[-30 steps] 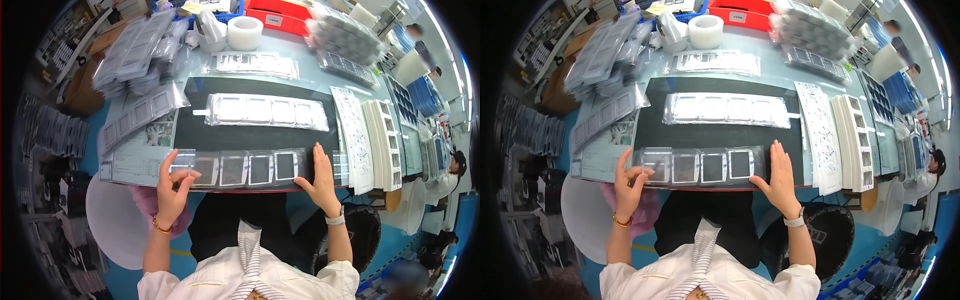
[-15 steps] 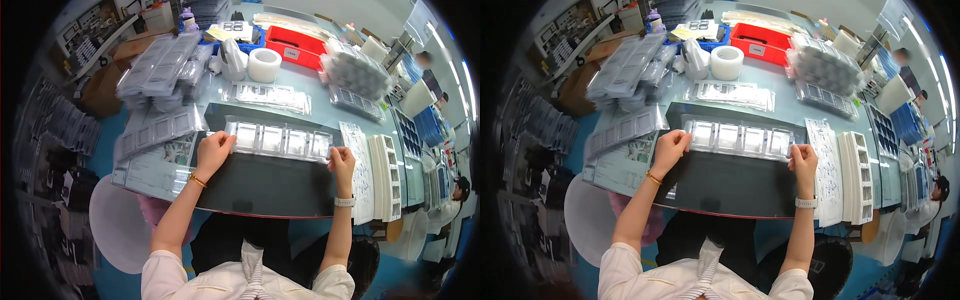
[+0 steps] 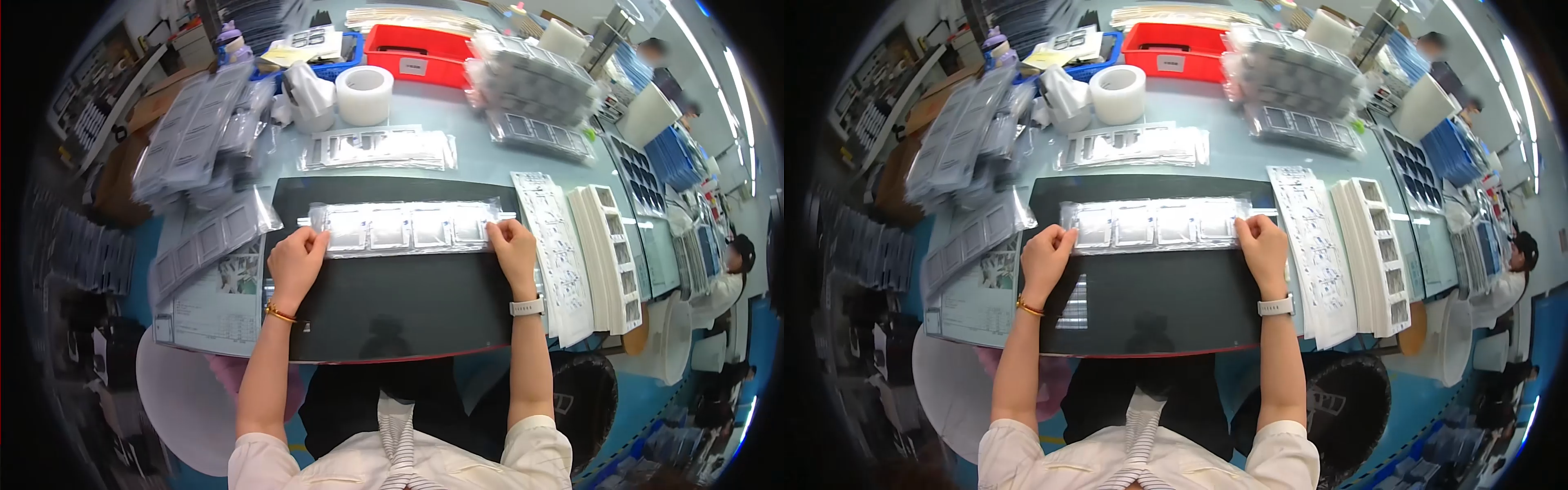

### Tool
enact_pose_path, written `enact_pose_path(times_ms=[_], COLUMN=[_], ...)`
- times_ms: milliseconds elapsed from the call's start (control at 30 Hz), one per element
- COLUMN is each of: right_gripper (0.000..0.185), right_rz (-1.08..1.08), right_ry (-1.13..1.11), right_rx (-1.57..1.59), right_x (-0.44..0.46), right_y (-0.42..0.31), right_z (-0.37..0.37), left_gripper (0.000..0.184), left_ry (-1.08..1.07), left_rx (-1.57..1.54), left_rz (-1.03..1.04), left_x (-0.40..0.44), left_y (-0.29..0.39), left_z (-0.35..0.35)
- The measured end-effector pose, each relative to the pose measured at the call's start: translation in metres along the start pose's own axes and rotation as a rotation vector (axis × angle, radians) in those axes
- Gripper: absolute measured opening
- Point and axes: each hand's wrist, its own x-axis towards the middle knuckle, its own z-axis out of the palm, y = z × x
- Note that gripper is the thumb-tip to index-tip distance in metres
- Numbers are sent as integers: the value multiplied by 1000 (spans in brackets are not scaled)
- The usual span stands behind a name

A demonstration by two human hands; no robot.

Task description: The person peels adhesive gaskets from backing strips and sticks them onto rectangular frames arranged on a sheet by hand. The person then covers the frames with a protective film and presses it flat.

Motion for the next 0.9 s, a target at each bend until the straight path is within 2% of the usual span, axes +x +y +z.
enact_pose_path(times_ms=[367, 500, 533, 600, 700, 733, 800, 833, 900], right_gripper=[28, 28, 28, 25, 25, 29, 36, 38, 37], right_rz=[-10, -22, -29, -61, -43, -67, -95, -98, -121], right_ry=[6, 14, 15, 35, 2, 16, 32, 33, 57], right_rx=[-25, -27, -27, -19, -17, -14, -21, -32, -59], right_x=[-6, -5, -5, -5, -6, -7, -8, -8, -12], right_y=[-9, -3, -1, 2, -4, -5, -7, -11, -18], right_z=[-4, -2, -1, 1, -2, -2, -2, -3, -4], left_gripper=[35, 23, 26, 53, 70, 55, 43, 37, 38], left_ry=[27, 20, 26, 41, -2, 3, 77, 101, 116], left_rx=[-6, 8, 16, -31, 30, 84, 132, 127, 174], left_rz=[6, -1, -1, 23, 88, 102, 209, 193, 188], left_x=[-2, -2, -3, -4, -5, -5, -4, -5, -7], left_y=[-4, -4, -4, -9, -3, 1, -9, -4, -2], left_z=[4, 5, 6, 8, 1, 0, 10, 9, 12])
